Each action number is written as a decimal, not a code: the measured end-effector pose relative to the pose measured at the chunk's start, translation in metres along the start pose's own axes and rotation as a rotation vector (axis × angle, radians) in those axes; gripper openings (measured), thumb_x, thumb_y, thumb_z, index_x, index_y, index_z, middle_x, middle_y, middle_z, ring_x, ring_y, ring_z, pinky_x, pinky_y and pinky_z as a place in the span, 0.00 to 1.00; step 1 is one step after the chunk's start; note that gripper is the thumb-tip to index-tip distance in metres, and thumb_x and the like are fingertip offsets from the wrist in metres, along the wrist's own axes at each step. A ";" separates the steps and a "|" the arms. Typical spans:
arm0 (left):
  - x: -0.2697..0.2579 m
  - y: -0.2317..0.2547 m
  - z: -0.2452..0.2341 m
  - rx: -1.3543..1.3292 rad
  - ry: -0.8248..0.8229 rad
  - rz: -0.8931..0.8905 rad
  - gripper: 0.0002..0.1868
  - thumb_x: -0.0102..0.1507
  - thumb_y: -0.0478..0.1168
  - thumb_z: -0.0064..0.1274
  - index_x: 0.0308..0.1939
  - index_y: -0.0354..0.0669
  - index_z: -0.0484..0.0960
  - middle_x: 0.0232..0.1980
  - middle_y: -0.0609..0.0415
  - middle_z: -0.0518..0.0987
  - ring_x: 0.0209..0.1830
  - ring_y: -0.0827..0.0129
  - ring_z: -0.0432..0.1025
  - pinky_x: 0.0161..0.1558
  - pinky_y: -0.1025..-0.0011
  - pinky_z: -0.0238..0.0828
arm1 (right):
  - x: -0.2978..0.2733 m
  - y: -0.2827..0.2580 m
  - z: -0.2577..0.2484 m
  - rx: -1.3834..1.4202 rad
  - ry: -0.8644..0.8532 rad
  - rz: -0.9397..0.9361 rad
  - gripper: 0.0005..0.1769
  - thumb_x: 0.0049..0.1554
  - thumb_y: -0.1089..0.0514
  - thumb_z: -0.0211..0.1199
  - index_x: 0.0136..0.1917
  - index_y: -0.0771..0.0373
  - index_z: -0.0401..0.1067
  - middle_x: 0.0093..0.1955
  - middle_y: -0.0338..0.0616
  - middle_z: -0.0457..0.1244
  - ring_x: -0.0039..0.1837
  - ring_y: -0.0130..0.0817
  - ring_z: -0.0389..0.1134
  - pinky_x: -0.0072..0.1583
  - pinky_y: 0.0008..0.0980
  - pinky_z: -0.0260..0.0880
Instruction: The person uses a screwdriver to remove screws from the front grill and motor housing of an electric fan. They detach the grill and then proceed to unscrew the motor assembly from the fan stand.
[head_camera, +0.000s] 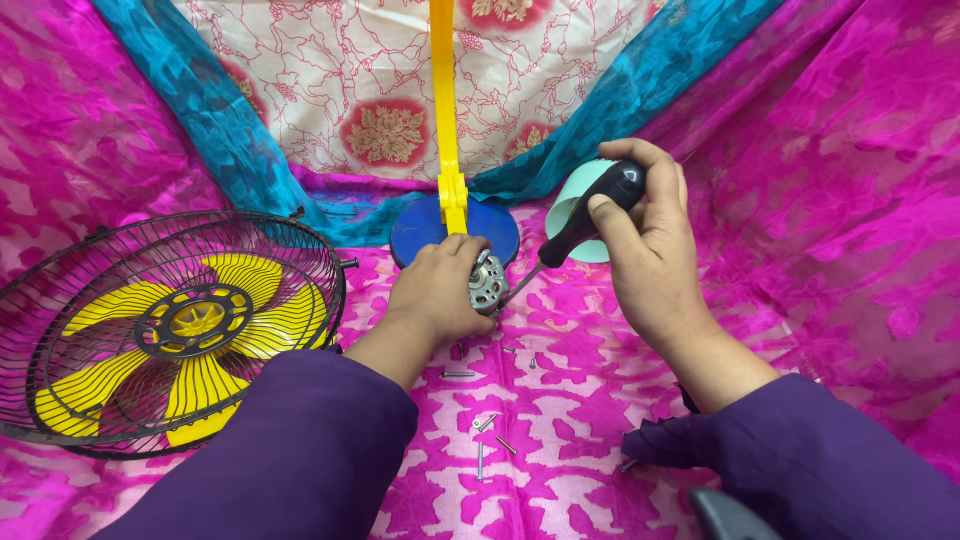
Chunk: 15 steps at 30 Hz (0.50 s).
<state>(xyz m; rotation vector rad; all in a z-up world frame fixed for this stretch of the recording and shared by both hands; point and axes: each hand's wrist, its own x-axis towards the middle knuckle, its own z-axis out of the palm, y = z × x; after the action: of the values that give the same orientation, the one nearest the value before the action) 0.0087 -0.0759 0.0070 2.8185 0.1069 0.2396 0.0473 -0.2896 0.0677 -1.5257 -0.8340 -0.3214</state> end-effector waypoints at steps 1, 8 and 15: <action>0.000 0.001 -0.001 0.017 -0.013 -0.005 0.53 0.39 0.52 0.76 0.66 0.58 0.68 0.64 0.56 0.71 0.64 0.55 0.67 0.63 0.59 0.68 | 0.000 -0.004 0.001 -0.175 0.014 -0.076 0.19 0.66 0.64 0.57 0.69 0.63 0.62 0.60 0.43 0.54 0.59 0.33 0.67 0.59 0.32 0.76; 0.000 0.017 -0.013 0.149 -0.112 -0.147 0.56 0.39 0.60 0.75 0.69 0.62 0.66 0.68 0.61 0.69 0.68 0.61 0.65 0.65 0.51 0.60 | 0.009 -0.023 0.008 -0.338 0.083 -0.055 0.17 0.63 0.60 0.66 0.64 0.63 0.71 0.56 0.41 0.60 0.53 0.24 0.69 0.54 0.23 0.75; -0.003 0.018 -0.011 0.128 -0.050 -0.138 0.56 0.36 0.57 0.76 0.68 0.62 0.69 0.66 0.63 0.71 0.65 0.62 0.66 0.64 0.53 0.60 | 0.011 -0.022 0.014 -0.009 0.035 0.017 0.18 0.65 0.64 0.61 0.67 0.65 0.65 0.61 0.38 0.66 0.58 0.19 0.69 0.60 0.21 0.72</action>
<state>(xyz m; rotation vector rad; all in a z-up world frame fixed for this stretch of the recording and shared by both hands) 0.0052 -0.0906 0.0223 2.9255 0.3142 0.1349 0.0363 -0.2749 0.0888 -1.5313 -0.7926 -0.3385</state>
